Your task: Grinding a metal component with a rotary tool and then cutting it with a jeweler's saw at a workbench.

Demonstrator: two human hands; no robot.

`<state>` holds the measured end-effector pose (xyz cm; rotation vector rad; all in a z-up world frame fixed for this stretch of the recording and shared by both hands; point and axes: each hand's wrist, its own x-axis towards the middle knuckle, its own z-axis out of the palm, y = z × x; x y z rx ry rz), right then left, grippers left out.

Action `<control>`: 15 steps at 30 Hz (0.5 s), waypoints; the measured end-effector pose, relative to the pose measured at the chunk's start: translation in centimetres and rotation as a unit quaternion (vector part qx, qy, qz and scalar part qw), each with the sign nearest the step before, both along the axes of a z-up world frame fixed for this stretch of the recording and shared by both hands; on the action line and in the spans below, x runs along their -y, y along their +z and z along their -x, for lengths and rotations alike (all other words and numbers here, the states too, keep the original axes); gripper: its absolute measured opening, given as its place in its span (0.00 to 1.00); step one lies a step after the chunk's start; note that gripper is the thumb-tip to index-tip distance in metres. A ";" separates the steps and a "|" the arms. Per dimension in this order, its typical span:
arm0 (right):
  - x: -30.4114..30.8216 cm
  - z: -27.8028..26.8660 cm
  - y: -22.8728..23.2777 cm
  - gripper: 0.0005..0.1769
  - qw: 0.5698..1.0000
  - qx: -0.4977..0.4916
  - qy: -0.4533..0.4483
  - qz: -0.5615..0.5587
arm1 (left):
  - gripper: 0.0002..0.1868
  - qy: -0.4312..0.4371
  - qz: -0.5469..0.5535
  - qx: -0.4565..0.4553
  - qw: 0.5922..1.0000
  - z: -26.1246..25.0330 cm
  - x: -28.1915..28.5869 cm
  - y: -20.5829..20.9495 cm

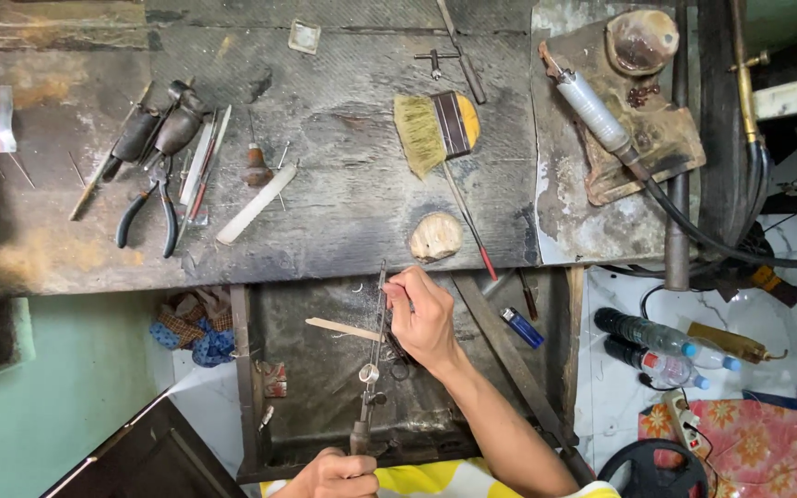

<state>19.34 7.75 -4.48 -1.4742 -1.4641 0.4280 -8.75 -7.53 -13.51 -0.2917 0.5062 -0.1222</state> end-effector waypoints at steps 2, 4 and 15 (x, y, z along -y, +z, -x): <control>0.0 0.2 -0.8 0.17 1.000 0.021 -0.012 -0.008 | 0.12 0.024 -0.007 0.060 0.998 0.2 0.6 -0.5; 0.1 0.6 -1.2 0.16 0.999 0.041 -0.025 -0.015 | 0.13 0.047 -0.013 0.120 0.992 -0.1 0.5 1.0; -0.1 1.8 -0.1 0.18 0.995 0.048 -0.088 -0.010 | 0.13 0.033 -0.094 0.039 0.994 -1.5 -1.4 3.2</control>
